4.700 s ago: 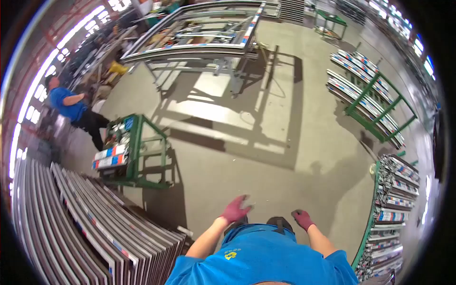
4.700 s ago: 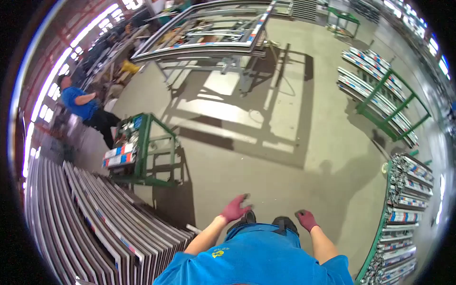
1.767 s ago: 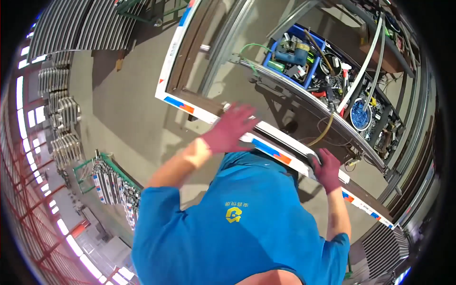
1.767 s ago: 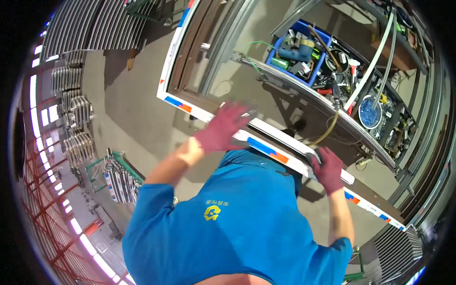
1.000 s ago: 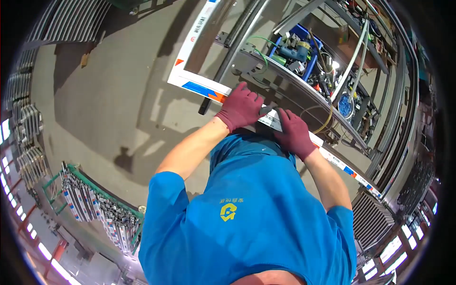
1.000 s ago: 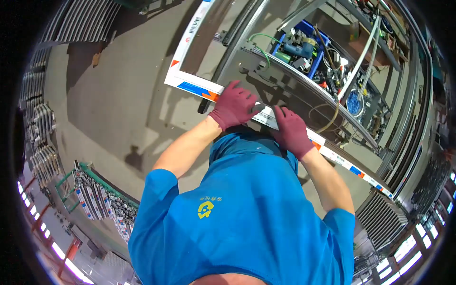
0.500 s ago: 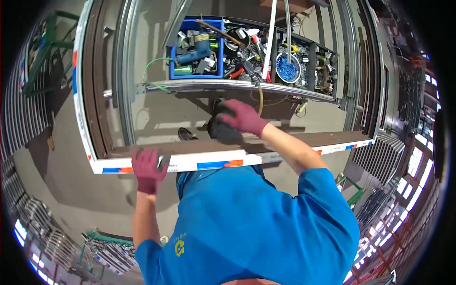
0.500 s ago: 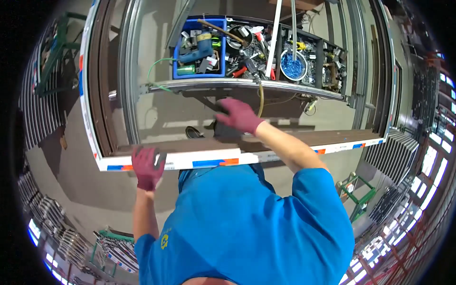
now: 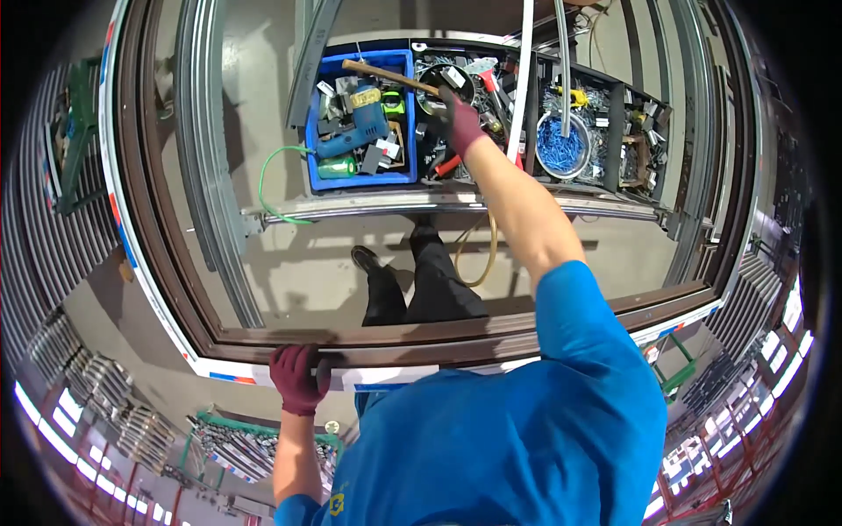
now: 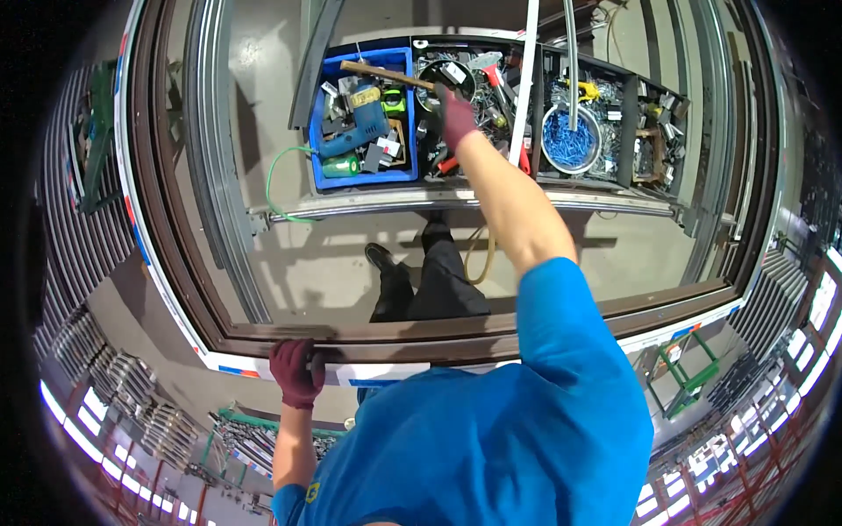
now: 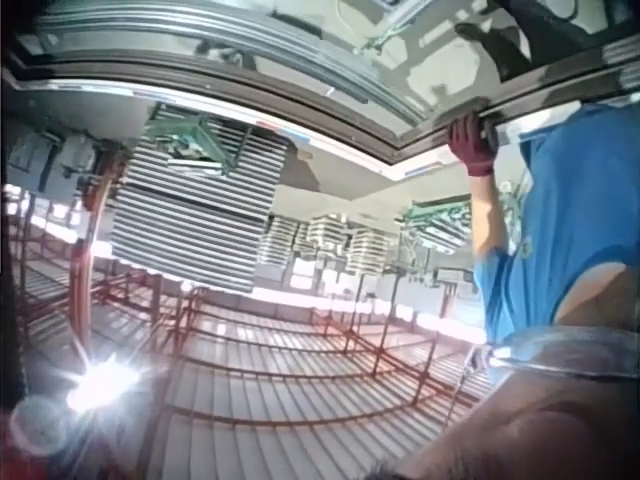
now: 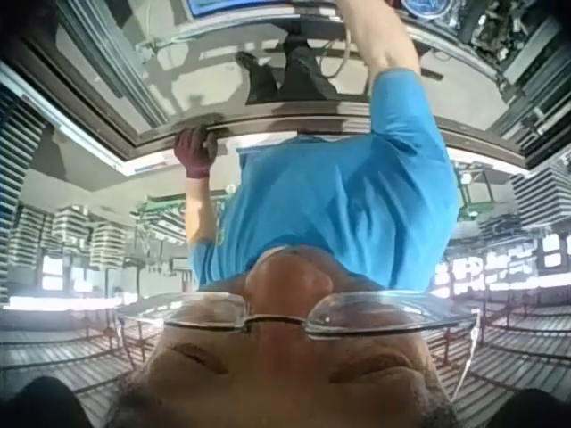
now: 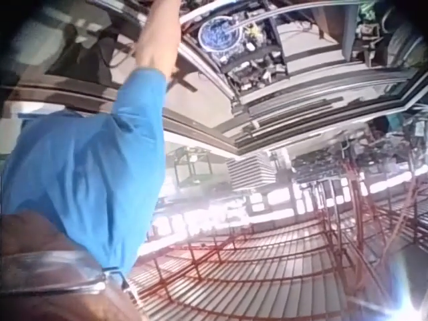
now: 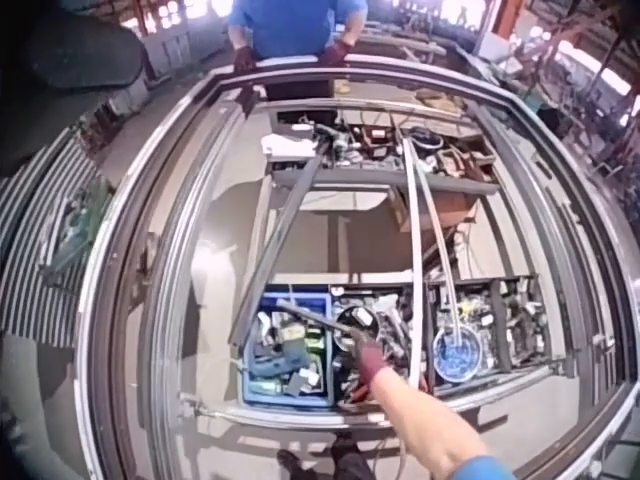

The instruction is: The recorder is assembling and securing components of large industrial window or door frames using power tools and hand tools.

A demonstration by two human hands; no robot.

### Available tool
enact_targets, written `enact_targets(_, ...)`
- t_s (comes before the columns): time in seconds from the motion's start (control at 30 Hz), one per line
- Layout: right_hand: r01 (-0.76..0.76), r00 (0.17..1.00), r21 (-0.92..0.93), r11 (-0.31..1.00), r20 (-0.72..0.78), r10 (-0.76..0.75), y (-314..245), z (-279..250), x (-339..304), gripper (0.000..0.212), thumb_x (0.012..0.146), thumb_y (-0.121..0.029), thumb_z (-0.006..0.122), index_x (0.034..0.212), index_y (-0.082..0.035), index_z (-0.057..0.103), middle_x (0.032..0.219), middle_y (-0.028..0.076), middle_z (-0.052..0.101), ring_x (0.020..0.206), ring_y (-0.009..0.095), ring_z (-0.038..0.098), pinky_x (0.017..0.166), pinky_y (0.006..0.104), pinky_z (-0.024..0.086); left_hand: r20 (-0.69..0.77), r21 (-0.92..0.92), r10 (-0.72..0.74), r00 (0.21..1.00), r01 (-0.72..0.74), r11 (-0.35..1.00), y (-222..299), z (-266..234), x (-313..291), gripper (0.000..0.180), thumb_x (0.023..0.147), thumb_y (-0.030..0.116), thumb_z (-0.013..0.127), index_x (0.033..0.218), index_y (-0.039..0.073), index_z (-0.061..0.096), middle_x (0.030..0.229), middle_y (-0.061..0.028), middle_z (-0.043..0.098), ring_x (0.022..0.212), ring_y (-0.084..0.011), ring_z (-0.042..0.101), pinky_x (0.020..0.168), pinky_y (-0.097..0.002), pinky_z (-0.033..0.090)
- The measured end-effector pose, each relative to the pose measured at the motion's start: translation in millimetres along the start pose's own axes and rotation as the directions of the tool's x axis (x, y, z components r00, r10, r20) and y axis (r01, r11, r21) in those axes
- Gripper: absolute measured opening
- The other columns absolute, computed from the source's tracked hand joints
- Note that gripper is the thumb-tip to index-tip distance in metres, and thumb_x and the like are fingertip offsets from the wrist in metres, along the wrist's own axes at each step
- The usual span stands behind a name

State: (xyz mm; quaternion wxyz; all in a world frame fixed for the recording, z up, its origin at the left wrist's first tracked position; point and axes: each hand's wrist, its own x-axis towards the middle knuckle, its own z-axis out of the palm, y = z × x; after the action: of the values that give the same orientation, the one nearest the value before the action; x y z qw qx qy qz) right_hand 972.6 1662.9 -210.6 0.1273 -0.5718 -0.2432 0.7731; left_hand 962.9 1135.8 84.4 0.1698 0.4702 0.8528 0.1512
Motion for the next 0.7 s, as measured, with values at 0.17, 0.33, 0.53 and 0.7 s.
enact_targets(0.17, -0.039, 0.837, -0.297, 0.954, -0.532, -0.131, 20, 42, 112, 0.069, 0.093, -0.061, 0.072, 0.127, 0.000, 0.070, 0.129, 0.022, 0.073, 0.114, 0.041, 0.071, 0.097, 0.0440, 0.055, -0.026, -0.003, -0.011, 1.000, 0.011, 1.000, 0, 6, 9, 0.032, 0.088, 0.032, 0.066, 0.104, 0.005, 0.073, 0.097, -0.0131, 0.072, 0.092, -0.0345, 0.069, 0.093, -0.0493, 0.050)
enact_targets(0.33, -0.527, 0.773, -0.386, 0.757, -0.587, 0.239, -8, 66, 100, 0.113, 0.090, -0.092, 0.040, 0.155, 0.000, 0.050, 0.154, 0.018, 0.057, 0.134, 0.037, 0.060, 0.115, 0.0492, 0.045, 0.000, 0.014, -0.040, 0.999, 0.040, 0.999, -1, 2, 4, 0.031, 0.087, 0.031, 0.065, 0.103, 0.005, 0.072, 0.094, -0.0125, 0.071, 0.091, -0.0338, 0.069, 0.092, -0.0488, 0.050)
enact_targets(0.53, -0.248, 0.802, 0.400, 0.882, -0.426, 0.419, -28, 18, 122, 0.086, 0.087, -0.086, 0.057, 0.149, -0.026, 0.059, 0.151, 0.010, 0.059, 0.135, 0.030, 0.058, 0.109, 0.0527, 0.051, 0.014, -0.038, -0.003, 1.000, 0.004, 0.999, -3, 3, 19, 0.026, 0.087, 0.027, 0.065, 0.101, 0.005, 0.071, 0.093, -0.0113, 0.071, 0.089, -0.0316, 0.068, 0.091, -0.0488, 0.051)
enact_targets(0.7, -0.131, 0.947, -0.983, -0.127, -0.087, -0.308, -19, 14, 137, 0.055, 0.083, -0.052, 0.083, 0.120, -0.013, 0.075, 0.115, 0.013, 0.077, 0.106, 0.031, 0.075, 0.087, 0.0400, 0.061, -0.031, -0.036, 0.002, 1.000, -0.003, 0.999, -1, 3, 15, 0.022, 0.086, 0.023, 0.067, 0.099, 0.006, 0.071, 0.092, -0.0094, 0.071, 0.088, -0.0307, 0.067, 0.091, -0.0486, 0.051)
